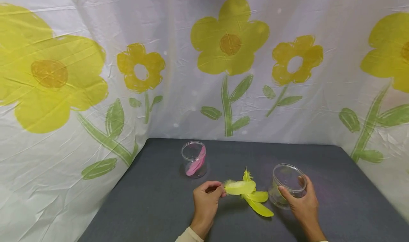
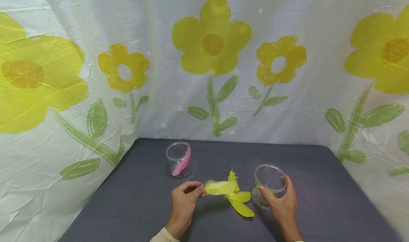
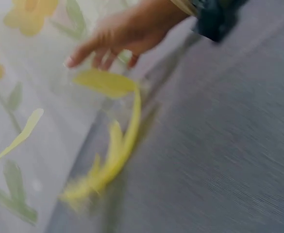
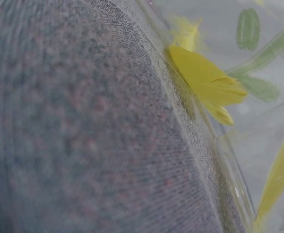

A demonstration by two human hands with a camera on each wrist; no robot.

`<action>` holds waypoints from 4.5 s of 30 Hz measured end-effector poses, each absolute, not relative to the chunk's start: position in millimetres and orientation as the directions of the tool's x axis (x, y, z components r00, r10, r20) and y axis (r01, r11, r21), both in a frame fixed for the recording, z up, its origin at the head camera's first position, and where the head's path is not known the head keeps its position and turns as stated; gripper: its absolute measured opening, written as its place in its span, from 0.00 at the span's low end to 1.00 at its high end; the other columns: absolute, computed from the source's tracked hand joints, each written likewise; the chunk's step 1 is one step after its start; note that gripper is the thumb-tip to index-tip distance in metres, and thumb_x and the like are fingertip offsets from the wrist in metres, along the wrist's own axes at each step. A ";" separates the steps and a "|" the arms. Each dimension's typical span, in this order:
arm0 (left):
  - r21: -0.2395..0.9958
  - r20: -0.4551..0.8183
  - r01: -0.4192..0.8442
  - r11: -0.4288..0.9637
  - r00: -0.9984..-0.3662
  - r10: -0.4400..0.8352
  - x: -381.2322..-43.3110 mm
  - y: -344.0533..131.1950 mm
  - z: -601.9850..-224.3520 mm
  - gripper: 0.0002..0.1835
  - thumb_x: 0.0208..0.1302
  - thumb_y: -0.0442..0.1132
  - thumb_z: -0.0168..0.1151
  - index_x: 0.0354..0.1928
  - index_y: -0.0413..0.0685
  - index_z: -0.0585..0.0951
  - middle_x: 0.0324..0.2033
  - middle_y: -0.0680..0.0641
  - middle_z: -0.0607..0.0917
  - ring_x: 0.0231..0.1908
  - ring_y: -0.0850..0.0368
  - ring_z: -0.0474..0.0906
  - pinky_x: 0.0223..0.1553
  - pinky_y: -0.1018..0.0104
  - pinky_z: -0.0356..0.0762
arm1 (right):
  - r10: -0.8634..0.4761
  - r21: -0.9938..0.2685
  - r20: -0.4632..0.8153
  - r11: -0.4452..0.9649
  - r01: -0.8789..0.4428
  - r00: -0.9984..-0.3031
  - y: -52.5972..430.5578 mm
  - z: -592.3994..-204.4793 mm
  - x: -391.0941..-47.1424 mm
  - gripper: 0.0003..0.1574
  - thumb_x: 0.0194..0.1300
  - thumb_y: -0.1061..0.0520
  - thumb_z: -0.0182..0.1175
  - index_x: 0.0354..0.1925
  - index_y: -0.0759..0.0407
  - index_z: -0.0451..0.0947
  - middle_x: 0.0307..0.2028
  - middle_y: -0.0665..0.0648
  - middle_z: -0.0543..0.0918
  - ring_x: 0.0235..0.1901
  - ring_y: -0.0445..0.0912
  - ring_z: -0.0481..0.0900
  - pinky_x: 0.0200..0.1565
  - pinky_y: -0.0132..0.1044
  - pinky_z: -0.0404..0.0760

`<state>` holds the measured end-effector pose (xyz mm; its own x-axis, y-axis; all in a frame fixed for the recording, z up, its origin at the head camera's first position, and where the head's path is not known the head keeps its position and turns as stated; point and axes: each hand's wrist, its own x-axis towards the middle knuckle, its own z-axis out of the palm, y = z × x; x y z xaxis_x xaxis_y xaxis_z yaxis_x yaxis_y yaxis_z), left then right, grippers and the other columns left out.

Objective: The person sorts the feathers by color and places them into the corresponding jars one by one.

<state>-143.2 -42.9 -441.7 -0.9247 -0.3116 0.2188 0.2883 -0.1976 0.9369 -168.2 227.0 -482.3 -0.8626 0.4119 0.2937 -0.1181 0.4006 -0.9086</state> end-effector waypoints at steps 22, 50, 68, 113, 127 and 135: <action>0.934 0.297 0.312 -0.173 -0.949 -0.108 -176.0 19.9 -391.9 0.03 0.57 0.25 0.66 0.34 0.32 0.84 0.28 0.41 0.84 0.28 0.43 0.82 0.33 0.57 0.82 | 0.391 -0.910 0.259 0.405 -0.088 -0.883 228.4 -479.0 -166.3 0.65 0.49 0.50 0.77 0.74 0.59 0.49 0.67 0.66 0.64 0.66 0.62 0.59 0.61 0.58 0.58; 0.971 0.238 0.238 0.010 -0.970 -0.054 -190.5 86.5 -405.7 0.03 0.56 0.30 0.68 0.28 0.45 0.86 0.20 0.58 0.81 0.20 0.64 0.78 0.24 0.70 0.78 | 0.382 -0.900 0.238 0.433 -0.055 -0.893 228.3 -476.4 -165.7 0.66 0.50 0.47 0.76 0.74 0.61 0.47 0.67 0.68 0.61 0.65 0.64 0.59 0.58 0.63 0.61; 0.971 0.205 0.207 -0.117 -0.978 -0.027 -192.4 80.8 -418.1 0.03 0.57 0.27 0.67 0.31 0.41 0.86 0.25 0.51 0.83 0.24 0.58 0.82 0.30 0.62 0.82 | 0.390 -0.907 0.280 0.407 -0.108 -0.877 227.4 -479.1 -167.5 0.64 0.49 0.53 0.77 0.73 0.62 0.49 0.65 0.70 0.64 0.64 0.64 0.61 0.59 0.59 0.61; 0.986 0.108 0.136 -0.096 -0.963 -0.247 -215.6 -12.3 -479.4 0.05 0.51 0.19 0.64 0.27 0.34 0.82 0.21 0.43 0.81 0.20 0.46 0.79 0.24 0.54 0.81 | 0.402 -0.898 0.294 0.428 -0.106 -0.867 228.5 -481.3 -168.8 0.63 0.47 0.52 0.78 0.73 0.60 0.53 0.65 0.67 0.66 0.64 0.62 0.61 0.61 0.58 0.59; 0.990 0.134 0.118 0.078 -0.960 -0.247 -212.1 1.1 -488.2 0.07 0.46 0.20 0.64 0.26 0.37 0.83 0.18 0.51 0.80 0.16 0.59 0.76 0.18 0.67 0.76 | 0.413 -0.901 0.305 0.417 -0.119 -0.858 227.5 -481.1 -170.0 0.62 0.47 0.55 0.78 0.72 0.61 0.54 0.64 0.68 0.67 0.64 0.62 0.62 0.60 0.57 0.61; 0.996 0.091 0.090 0.018 -0.968 -0.233 -209.9 0.7 -483.7 0.08 0.49 0.19 0.63 0.25 0.38 0.84 0.20 0.49 0.80 0.18 0.54 0.79 0.21 0.63 0.79 | 0.421 -0.906 0.307 0.405 -0.127 -0.854 227.5 -482.1 -169.7 0.62 0.46 0.56 0.78 0.72 0.62 0.53 0.64 0.68 0.67 0.64 0.62 0.62 0.61 0.54 0.61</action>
